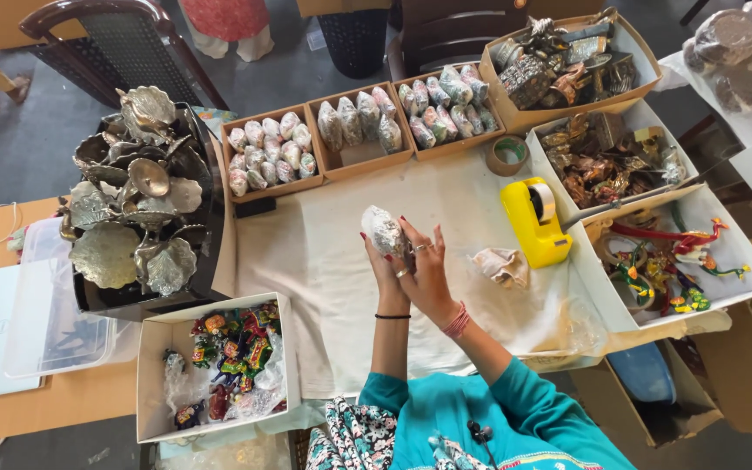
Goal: The person wipes a small metallic figurine with a white cloth. They place the figurine into a cardboard box and then pick up another figurine from a different box to wipe it as well.
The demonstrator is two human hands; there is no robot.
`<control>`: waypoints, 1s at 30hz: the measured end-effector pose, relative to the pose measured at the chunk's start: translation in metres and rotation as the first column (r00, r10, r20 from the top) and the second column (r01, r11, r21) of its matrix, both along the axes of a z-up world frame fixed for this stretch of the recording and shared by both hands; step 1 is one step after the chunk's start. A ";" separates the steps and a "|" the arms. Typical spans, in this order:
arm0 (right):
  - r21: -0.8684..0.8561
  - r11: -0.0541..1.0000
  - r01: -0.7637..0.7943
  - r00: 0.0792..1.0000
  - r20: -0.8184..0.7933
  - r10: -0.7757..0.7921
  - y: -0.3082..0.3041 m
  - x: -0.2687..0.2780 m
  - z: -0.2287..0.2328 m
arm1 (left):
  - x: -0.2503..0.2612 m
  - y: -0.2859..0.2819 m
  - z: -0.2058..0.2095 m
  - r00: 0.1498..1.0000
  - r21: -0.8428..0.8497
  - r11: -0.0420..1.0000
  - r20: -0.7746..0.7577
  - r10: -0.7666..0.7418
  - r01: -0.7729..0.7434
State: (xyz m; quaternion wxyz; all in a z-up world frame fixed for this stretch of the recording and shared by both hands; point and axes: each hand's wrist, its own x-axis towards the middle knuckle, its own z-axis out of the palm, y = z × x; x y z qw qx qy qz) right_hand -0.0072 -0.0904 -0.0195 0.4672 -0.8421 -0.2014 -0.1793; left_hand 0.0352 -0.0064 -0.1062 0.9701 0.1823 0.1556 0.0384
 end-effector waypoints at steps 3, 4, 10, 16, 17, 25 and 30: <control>-0.019 1.000 0.007 1.000 0.008 -0.007 -0.004 0.002 0.007 | -0.002 0.000 0.012 0.998 0.074 0.997 -0.064 -0.020 0.025; -0.018 1.000 0.009 1.000 0.010 -0.009 -0.004 0.002 0.009 | -0.002 0.002 0.008 0.998 0.075 0.997 -0.062 -0.022 0.027; -0.009 1.000 -0.028 0.999 0.026 0.028 -0.007 0.008 0.007 | -0.003 0.013 0.017 0.968 0.114 0.983 -0.225 -0.113 0.142; 0.163 0.984 -0.065 0.957 -0.269 0.108 -0.003 0.013 0.014 | 0.001 0.021 -0.009 0.984 0.220 0.968 -0.155 -0.083 0.117; 0.163 0.985 -0.064 0.963 -0.249 0.104 -0.002 0.012 0.016 | 0.000 0.021 -0.009 0.987 0.217 0.970 -0.137 -0.079 0.107; 0.125 0.985 -0.122 0.932 -0.326 0.157 -0.003 0.046 0.017 | 0.013 0.038 -0.095 0.971 0.268 0.944 -0.188 -0.145 0.193; 0.163 0.983 -0.085 0.922 -0.361 0.139 0.007 0.085 -0.010 | 0.003 0.052 -0.166 0.970 0.988 0.059 -0.155 0.189 0.146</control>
